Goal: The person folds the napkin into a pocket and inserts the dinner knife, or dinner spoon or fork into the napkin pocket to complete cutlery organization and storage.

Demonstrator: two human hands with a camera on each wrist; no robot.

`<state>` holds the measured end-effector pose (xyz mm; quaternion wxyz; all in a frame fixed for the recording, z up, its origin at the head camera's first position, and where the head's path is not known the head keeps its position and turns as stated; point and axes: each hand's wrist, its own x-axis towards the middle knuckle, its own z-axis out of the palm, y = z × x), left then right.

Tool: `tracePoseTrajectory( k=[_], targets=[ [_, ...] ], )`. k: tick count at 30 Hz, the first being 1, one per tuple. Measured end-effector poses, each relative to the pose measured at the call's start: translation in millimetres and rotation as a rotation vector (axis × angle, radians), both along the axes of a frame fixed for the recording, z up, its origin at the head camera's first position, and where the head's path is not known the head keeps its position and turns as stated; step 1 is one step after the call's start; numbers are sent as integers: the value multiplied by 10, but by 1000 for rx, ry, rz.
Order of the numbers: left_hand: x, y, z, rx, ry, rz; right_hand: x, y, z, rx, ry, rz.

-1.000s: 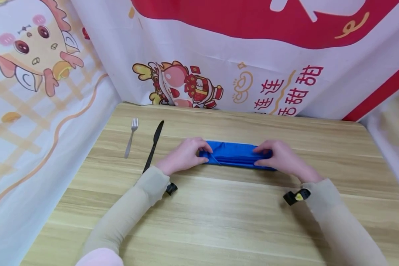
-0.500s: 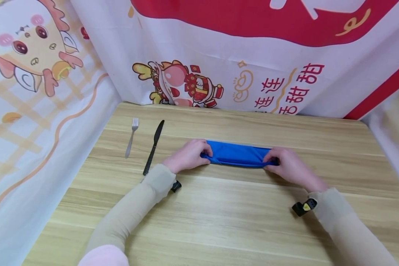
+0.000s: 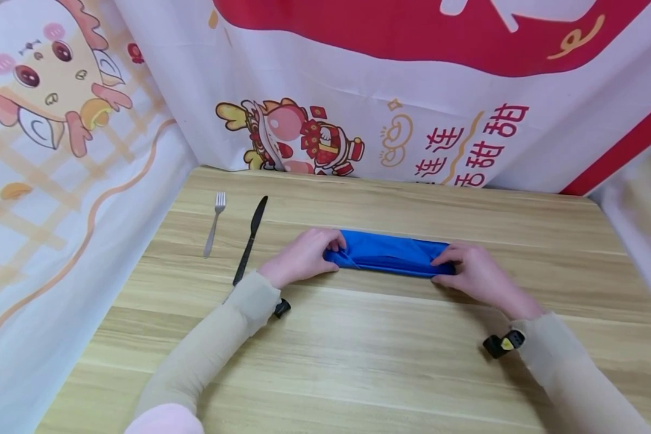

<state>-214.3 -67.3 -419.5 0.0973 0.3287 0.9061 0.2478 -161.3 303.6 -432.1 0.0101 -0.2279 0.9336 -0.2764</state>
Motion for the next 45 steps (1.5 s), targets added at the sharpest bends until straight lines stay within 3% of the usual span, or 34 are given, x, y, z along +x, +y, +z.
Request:
tracePoseTrajectory(
  k=[8, 13, 21, 29, 32, 37, 41, 45],
  targets=[
    [44, -41, -2, -36, 31, -4, 75, 118, 71, -4, -52, -58],
    [14, -22, -19, -52, 18, -2, 81, 161, -8, 14, -19, -43],
    [-11, -15, -17, -36, 23, -15, 79, 163, -71, -50, 73, 0],
    [34, 157, 162, 48, 43, 15, 101, 119, 27, -56, 83, -64],
    [44, 321, 197, 43, 67, -30, 101, 100, 50, -44, 95, -75],
    [70, 569, 76, -58, 78, -121, 108, 79, -2, -15, 112, -49],
    [87, 660, -25, -98, 88, -122, 117, 71, -48, -31, 120, -27],
    [90, 683, -50, -58, 114, -112, 130, 66, -55, -52, 145, -19]
  ],
)
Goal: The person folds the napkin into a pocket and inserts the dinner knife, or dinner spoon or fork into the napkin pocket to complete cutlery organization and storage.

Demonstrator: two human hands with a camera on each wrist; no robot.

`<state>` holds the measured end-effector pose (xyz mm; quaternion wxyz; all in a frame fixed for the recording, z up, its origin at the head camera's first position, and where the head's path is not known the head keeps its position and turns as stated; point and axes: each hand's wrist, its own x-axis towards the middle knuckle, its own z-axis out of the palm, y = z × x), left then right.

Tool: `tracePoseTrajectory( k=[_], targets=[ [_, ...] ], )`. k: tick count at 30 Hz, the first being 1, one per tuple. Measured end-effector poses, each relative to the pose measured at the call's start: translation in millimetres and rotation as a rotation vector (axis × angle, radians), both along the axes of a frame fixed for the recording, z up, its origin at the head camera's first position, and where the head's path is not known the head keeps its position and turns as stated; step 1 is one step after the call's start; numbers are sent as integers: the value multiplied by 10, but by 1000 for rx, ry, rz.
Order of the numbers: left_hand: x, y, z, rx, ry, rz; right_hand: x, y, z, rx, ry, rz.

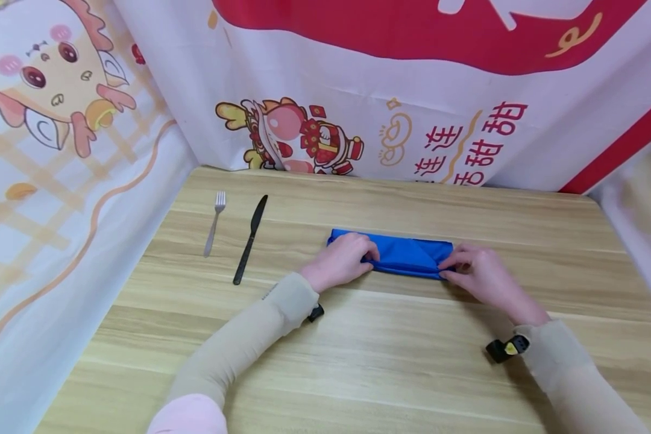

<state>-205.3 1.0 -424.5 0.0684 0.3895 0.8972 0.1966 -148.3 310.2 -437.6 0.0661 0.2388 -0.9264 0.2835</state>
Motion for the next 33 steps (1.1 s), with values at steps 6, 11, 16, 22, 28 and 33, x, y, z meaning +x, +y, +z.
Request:
tracePoseTrajectory(
  k=[6, 11, 16, 22, 28, 33],
  targets=[
    [-6, -4, 22, 27, -24, -1, 8, 6, 9, -32, 7, 5],
    [-9, -37, 35, -10, -66, -17, 8, 8, -4, 33, -54, 17],
    [-10, -152, 94, 55, -70, 2, 15, 24, 59, 10, -105, -24],
    [9, -401, 208, 125, -79, 89, 27, 53, 158, 9, -38, -41],
    [51, -615, 235, 105, -85, 136, 67, 16, 222, 33, -51, -40],
    [96, -673, 171, 35, -79, 129, 81, -17, 183, 61, -89, -28]
  ],
)
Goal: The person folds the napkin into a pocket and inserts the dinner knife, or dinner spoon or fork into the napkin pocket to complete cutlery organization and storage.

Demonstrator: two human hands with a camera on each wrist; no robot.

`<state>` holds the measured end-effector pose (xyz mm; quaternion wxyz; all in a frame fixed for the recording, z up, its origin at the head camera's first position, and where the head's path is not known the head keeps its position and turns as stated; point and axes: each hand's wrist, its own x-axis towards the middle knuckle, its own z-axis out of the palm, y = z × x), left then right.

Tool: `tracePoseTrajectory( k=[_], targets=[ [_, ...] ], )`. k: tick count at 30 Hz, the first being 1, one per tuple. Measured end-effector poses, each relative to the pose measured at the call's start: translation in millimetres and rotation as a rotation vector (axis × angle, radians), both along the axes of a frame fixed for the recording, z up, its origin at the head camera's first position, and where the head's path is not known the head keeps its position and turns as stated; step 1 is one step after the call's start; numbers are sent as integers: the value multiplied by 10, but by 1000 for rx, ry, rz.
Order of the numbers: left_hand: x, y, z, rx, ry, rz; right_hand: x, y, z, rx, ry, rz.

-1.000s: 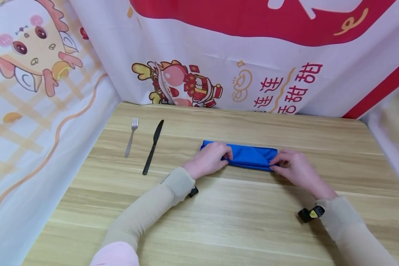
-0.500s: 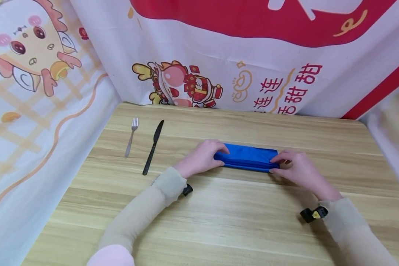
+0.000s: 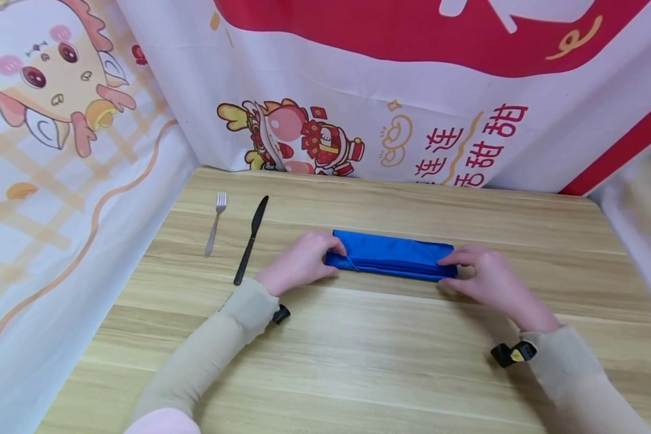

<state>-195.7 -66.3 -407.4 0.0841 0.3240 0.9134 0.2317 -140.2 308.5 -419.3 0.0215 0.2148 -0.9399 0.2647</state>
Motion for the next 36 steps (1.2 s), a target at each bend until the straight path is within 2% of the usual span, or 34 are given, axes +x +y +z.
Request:
tracePoseTrajectory(
  k=[8, 22, 26, 29, 36],
  targets=[
    [-23, 13, -74, -40, -20, 6, -7, 19, -136, 18, -9, 30],
    [-76, 45, -112, -40, 20, -11, -44, 53, -185, -21, 4, 10],
    [-69, 44, -107, -26, 40, -6, -65, 59, -139, -45, 23, 11],
    [-68, 44, -72, 18, 67, 6, -93, 57, -74, -63, 63, 5],
    [-97, 28, 139, 120, 149, 29, -174, 42, 183, -112, 182, -41]
  ],
)
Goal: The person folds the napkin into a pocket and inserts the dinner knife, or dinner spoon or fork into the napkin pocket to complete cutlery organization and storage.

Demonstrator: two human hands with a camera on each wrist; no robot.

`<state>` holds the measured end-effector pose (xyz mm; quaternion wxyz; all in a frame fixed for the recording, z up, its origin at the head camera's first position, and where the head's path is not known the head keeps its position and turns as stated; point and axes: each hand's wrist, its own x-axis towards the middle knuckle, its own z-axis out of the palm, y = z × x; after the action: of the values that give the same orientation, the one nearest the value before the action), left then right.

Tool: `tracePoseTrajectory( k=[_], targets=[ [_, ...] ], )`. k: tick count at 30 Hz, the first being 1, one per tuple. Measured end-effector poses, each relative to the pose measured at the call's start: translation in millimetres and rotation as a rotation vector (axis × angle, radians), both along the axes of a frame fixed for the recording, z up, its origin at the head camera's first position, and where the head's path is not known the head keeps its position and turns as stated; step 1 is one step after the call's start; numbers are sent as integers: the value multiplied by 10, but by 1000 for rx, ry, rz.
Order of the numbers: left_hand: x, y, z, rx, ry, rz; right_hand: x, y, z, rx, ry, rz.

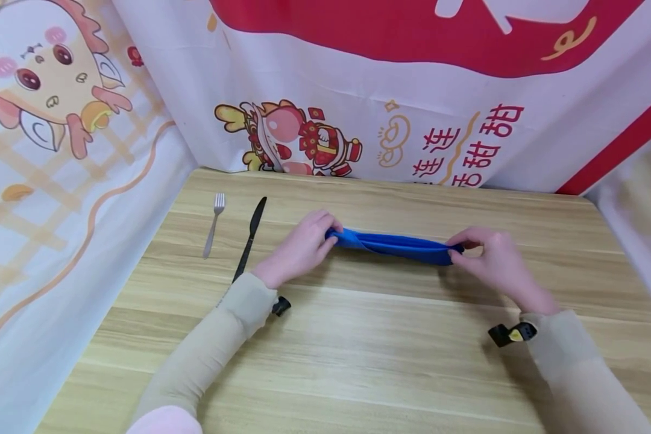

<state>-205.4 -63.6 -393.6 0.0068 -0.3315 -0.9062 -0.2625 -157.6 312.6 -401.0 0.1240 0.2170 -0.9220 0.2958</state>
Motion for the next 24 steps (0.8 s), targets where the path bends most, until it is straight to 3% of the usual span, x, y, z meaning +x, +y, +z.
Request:
tracePoseTrajectory(
  k=[5, 10, 18, 24],
  targets=[
    [1, -26, 132, 57, -50, 19, -37, -15, 151, -32, -61, -36],
    [2, -56, 148, 111, -111, 47, -61, -24, 229, -63, -200, -49],
    [-7, -79, 30, 101, -223, 57, -110, -13, 130, -125, -398, 43],
    [-38, -67, -112, 45, -275, 65, -130, -39, -31, -114, -488, 44]
  ],
)
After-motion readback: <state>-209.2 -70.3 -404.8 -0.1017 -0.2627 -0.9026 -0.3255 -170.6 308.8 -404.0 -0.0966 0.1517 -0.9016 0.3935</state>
